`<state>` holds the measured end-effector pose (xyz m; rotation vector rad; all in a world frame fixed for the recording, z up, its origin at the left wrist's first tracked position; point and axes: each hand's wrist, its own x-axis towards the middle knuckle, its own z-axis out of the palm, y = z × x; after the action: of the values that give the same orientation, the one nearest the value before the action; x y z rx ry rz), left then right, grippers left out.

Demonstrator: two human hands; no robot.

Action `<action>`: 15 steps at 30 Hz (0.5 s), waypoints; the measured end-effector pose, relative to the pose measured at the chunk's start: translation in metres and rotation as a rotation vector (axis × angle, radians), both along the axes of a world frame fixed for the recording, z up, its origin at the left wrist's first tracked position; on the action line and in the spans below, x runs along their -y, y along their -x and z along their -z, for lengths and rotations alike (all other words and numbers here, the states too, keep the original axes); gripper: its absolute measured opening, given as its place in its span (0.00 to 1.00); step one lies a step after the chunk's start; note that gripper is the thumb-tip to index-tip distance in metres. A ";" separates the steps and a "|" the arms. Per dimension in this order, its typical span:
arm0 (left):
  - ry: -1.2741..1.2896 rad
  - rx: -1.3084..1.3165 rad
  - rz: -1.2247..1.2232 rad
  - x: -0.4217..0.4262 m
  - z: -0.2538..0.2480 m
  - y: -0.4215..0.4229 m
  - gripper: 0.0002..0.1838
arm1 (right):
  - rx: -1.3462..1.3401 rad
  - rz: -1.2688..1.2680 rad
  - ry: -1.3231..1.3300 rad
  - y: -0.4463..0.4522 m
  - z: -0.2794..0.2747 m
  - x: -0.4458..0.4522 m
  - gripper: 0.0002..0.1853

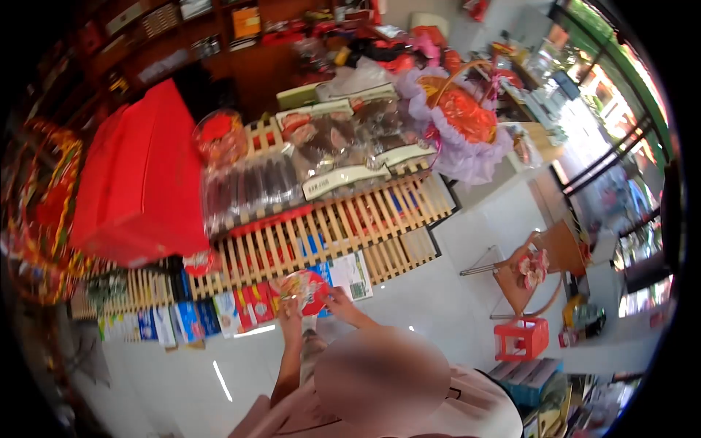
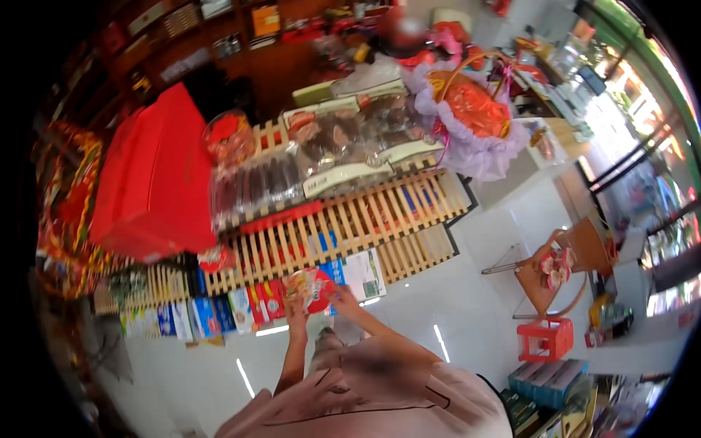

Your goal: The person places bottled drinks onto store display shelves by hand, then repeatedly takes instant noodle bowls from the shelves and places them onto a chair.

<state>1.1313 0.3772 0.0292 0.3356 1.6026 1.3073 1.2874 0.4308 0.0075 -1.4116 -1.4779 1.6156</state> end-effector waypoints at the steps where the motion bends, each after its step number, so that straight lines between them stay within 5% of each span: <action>1: -0.105 0.020 -0.024 -0.011 0.007 0.018 0.19 | 0.027 0.031 -0.070 0.029 0.014 -0.012 0.23; 4: -0.134 -0.027 -0.063 -0.030 0.014 0.088 0.17 | -0.123 -0.064 0.080 0.097 -0.015 -0.051 0.25; 5: -0.204 -0.035 -0.088 -0.039 0.019 0.107 0.15 | -0.155 -0.029 -0.060 0.122 -0.034 -0.056 0.23; 6: -0.274 -0.045 -0.107 -0.047 0.027 0.128 0.14 | -0.223 -0.054 0.049 0.147 0.019 -0.060 0.22; 7: -0.431 0.202 -0.195 -0.048 0.077 0.162 0.14 | -0.169 -0.080 0.174 0.165 0.007 -0.066 0.22; 9: -0.455 0.155 -0.260 -0.067 0.117 0.187 0.15 | -0.104 -0.207 0.315 0.195 0.000 -0.080 0.25; 10: -0.333 -0.153 -0.251 -0.069 0.102 0.194 0.17 | -0.106 -0.180 0.302 0.204 0.002 -0.086 0.25; 13: -0.293 -0.076 -0.254 -0.085 0.034 0.194 0.23 | -0.057 -0.404 -0.270 0.212 -0.013 -0.084 0.33; 15: -0.252 -0.115 -0.361 -0.097 0.032 0.193 0.27 | 0.149 -0.480 0.006 0.200 -0.043 -0.076 0.37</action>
<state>0.9387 0.4739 -0.0025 0.2869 1.6476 1.8021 1.0877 0.5070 0.0510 -1.2651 -2.0175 1.8180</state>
